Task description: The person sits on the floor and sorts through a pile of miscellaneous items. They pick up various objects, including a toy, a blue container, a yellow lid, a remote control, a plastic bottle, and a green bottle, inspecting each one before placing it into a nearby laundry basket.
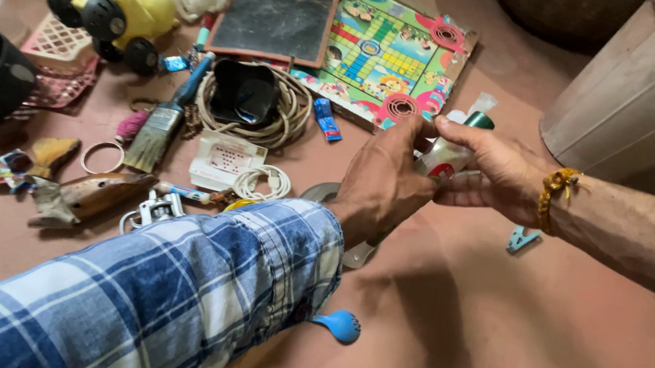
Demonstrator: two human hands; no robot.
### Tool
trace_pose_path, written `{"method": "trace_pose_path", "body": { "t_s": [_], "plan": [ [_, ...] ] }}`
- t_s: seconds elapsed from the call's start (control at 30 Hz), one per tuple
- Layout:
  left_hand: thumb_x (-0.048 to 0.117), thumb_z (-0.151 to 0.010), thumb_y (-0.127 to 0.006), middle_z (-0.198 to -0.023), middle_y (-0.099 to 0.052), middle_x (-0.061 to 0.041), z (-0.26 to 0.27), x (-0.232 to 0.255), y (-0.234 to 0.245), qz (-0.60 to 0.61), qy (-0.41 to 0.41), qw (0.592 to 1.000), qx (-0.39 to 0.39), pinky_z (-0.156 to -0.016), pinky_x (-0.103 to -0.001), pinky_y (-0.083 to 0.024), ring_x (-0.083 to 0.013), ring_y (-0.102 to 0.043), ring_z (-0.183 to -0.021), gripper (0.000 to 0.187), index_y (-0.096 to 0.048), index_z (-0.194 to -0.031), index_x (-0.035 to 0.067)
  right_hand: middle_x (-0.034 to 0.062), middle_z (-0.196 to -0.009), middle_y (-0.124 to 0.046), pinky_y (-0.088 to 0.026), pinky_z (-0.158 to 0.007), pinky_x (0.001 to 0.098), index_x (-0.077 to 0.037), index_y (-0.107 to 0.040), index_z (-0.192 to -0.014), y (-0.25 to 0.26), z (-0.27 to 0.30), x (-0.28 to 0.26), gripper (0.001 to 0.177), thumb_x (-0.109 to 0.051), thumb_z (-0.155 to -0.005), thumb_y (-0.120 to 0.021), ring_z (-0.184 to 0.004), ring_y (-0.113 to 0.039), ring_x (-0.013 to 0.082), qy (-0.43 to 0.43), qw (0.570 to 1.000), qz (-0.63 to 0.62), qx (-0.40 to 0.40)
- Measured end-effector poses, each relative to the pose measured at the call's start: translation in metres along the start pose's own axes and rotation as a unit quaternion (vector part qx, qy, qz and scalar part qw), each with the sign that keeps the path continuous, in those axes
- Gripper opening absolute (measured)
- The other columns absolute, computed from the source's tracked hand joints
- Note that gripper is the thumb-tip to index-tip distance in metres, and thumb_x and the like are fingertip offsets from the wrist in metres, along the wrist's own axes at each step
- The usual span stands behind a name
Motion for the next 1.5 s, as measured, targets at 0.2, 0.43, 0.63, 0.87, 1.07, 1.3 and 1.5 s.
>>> {"method": "trace_pose_path", "body": {
  "t_s": [0.2,0.43,0.63,0.87,1.07,1.3,1.5],
  "plan": [
    [0.016,-0.075,-0.078,-0.098,-0.072,-0.018,0.011,0.009,0.03,-0.004,0.096,0.994,-0.043,-0.077,-0.044,-0.06,-0.0313,-0.077,-0.087,0.06,-0.05,-0.127,0.004,0.0104,-0.105,-0.07,-0.058,-0.09,0.0451,-0.01,-0.062,-0.118,-0.028,0.02,-0.05,0.039,-0.041,-0.093,-0.062,-0.098,-0.067,0.0282,0.079,0.994,-0.026,-0.075],
    [0.04,-0.078,-0.079,-0.098,-0.073,-0.019,0.018,0.019,0.082,-0.147,0.105,0.982,-0.052,-0.083,-0.045,-0.057,-0.0353,-0.074,-0.095,0.063,-0.056,-0.123,0.003,0.0046,-0.113,-0.072,-0.06,-0.091,0.0436,-0.013,-0.062,-0.115,-0.05,0.057,-0.119,0.031,-0.029,-0.09,-0.058,-0.105,-0.071,0.0207,0.171,0.977,-0.069,-0.111],
    [0.045,-0.077,-0.075,-0.111,-0.073,-0.024,0.028,0.033,0.119,-0.2,0.123,0.971,-0.033,-0.087,-0.046,-0.055,-0.039,-0.071,-0.102,0.069,-0.056,-0.129,0.004,0.0103,-0.114,-0.072,-0.062,-0.09,0.0467,-0.007,-0.057,-0.108,-0.062,0.076,-0.143,0.023,-0.022,-0.091,-0.062,-0.106,-0.073,0.0244,0.217,0.957,-0.112,-0.157],
    [0.029,-0.082,-0.073,-0.095,-0.068,-0.022,0.03,0.06,0.178,-0.376,-0.03,0.924,0.054,-0.078,-0.053,-0.052,-0.04,-0.068,-0.086,0.043,-0.055,-0.109,0.001,0.0116,-0.115,-0.063,-0.069,-0.073,0.0365,-0.006,-0.051,-0.124,-0.061,0.091,-0.169,0.045,-0.022,-0.09,-0.075,-0.097,-0.071,0.0207,0.284,0.959,0.014,-0.017],
    [0.02,-0.066,-0.076,-0.092,-0.064,-0.019,0.039,0.098,0.22,-0.509,-0.163,0.835,0.132,-0.079,-0.048,-0.048,-0.0354,-0.064,-0.089,0.051,-0.057,-0.11,0.002,0.0158,-0.111,-0.072,-0.062,-0.058,0.0371,-0.006,-0.049,-0.132,-0.082,0.129,-0.174,0.054,-0.04,-0.094,-0.065,-0.081,-0.075,0.0183,0.314,0.919,0.237,0.036],
    [0.015,-0.074,-0.071,-0.094,-0.065,-0.016,0.058,0.121,0.234,-0.625,-0.263,0.727,0.107,-0.079,-0.044,-0.049,-0.0311,-0.065,-0.09,0.045,-0.062,-0.116,0.002,0.0214,-0.106,-0.07,-0.056,-0.076,0.0461,-0.005,-0.057,-0.129,-0.116,0.175,-0.173,0.051,-0.034,-0.09,-0.071,-0.093,-0.07,0.035,0.565,0.635,0.526,0.027],
    [0.02,-0.081,-0.069,-0.095,-0.067,-0.013,0.067,0.123,0.225,-0.639,-0.308,0.702,0.055,-0.08,-0.045,-0.05,-0.0292,-0.065,-0.091,0.035,-0.064,-0.113,0.007,0.0116,-0.101,-0.068,-0.056,-0.079,0.0455,-0.011,-0.06,-0.111,-0.124,0.163,-0.153,0.037,-0.038,-0.087,-0.068,-0.092,-0.069,0.0304,0.424,0.661,0.619,-0.023]
  ]
}}
Point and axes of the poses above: each hand's wrist, its own z-axis away from the middle knuckle, its own y-axis out of the back of the hand, x = y × z, the point moved 8 cm from there along -z, towards the middle knuckle
